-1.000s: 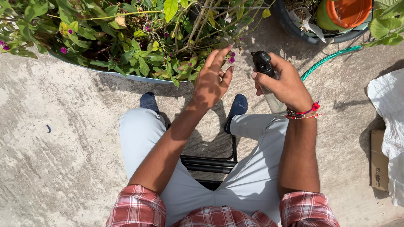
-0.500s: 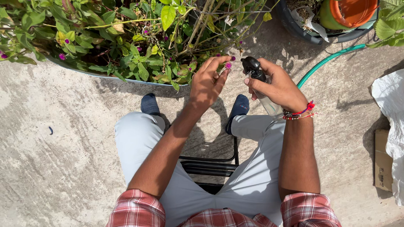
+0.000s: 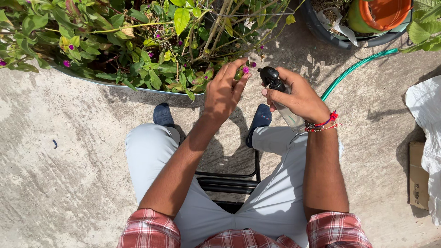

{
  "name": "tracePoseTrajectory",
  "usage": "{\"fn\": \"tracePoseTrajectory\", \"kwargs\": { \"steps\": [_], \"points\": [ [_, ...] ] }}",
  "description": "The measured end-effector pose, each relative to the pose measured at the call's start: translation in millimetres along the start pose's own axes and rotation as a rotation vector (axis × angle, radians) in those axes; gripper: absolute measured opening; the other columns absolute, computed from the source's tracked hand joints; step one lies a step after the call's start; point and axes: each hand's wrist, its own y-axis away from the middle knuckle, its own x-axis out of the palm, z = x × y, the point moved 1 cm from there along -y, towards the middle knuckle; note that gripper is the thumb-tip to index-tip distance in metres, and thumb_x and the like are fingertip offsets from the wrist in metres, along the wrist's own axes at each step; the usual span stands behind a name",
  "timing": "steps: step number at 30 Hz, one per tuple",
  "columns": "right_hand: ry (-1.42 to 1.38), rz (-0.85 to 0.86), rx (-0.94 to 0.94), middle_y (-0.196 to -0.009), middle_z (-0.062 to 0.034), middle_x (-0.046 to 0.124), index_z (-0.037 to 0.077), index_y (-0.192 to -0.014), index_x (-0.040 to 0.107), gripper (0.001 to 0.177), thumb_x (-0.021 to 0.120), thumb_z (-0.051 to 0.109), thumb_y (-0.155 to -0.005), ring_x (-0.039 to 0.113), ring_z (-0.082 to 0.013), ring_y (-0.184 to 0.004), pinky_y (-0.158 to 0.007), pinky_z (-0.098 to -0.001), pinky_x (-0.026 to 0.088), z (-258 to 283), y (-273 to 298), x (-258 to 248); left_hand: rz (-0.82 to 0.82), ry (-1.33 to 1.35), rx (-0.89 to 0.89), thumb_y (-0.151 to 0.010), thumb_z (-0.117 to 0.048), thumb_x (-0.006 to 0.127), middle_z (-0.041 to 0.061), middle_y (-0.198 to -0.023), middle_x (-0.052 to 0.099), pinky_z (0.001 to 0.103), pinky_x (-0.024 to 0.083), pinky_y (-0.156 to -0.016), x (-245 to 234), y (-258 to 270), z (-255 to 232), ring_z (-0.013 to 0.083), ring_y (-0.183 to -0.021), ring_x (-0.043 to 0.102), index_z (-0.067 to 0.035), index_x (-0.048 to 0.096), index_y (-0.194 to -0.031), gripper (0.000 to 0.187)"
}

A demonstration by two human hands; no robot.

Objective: The person sprays water from a spray bottle onto a plant in a blue container, touches the leaves and small flowers, and unscrews the spray nozzle from the bottle.

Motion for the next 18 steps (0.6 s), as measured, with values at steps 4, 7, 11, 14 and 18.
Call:
{"fn": "tracePoseTrajectory", "kwargs": {
  "steps": [4, 7, 11, 14, 18],
  "points": [
    [-0.017, -0.043, 0.014, -0.075, -0.0026, 0.063, 0.003, -0.107, 0.061, 0.022, 0.073, 0.016, -0.094, 0.063, -0.0112, -0.067, -0.061, -0.0283, 0.052, 1, 1, 1, -0.050, -0.082, 0.197, -0.102, -0.019, 0.068, 0.011, -0.128, 0.067, 0.037, 0.066, -0.077, -2, 5, -1, 0.0252, -0.094, 0.076, -0.018, 0.057, -0.142, 0.041],
    [-0.032, -0.047, 0.014, -0.076, -0.0028, 0.063, 0.003, -0.108, 0.062, 0.022, 0.072, 0.014, -0.092, 0.064, -0.0119, -0.066, -0.060, -0.0294, 0.054, 2, 0, 0, -0.066, -0.137, 0.264, -0.101, -0.014, 0.067, 0.009, -0.129, 0.067, 0.034, 0.065, -0.074, -1, 4, -3, 0.0241, -0.094, 0.075, -0.019, 0.056, -0.143, 0.043],
    [-0.146, -0.119, 0.075, -0.075, -0.0046, 0.064, 0.001, -0.107, 0.062, 0.018, 0.070, 0.013, -0.096, 0.066, -0.0149, -0.064, -0.059, -0.0311, 0.056, -3, -2, -2, 0.014, -0.089, 0.129, -0.102, -0.009, 0.063, 0.004, -0.125, 0.068, 0.029, 0.064, -0.063, 0, 4, -1, 0.0174, -0.079, 0.074, -0.021, 0.059, -0.138, 0.039],
    [-0.211, -0.161, -0.012, -0.081, -0.0036, 0.064, 0.003, -0.113, 0.064, 0.019, 0.068, 0.013, -0.097, 0.065, -0.0131, -0.068, -0.062, -0.0298, 0.056, -1, 0, -4, -0.022, -0.040, 0.098, -0.103, -0.010, 0.063, 0.004, -0.125, 0.066, 0.028, 0.062, -0.065, 2, -2, 3, 0.0154, -0.081, 0.074, -0.022, 0.060, -0.137, 0.036],
    [-0.164, -0.042, 0.037, -0.080, -0.0041, 0.063, 0.001, -0.111, 0.063, 0.019, 0.069, 0.012, -0.096, 0.065, -0.0132, -0.067, -0.062, -0.0296, 0.056, -2, 0, 0, -0.046, -0.017, 0.092, -0.104, -0.015, 0.065, 0.005, -0.126, 0.066, 0.032, 0.066, -0.072, 2, -1, 8, 0.0162, -0.083, 0.076, -0.022, 0.059, -0.137, 0.035]
  ]
}}
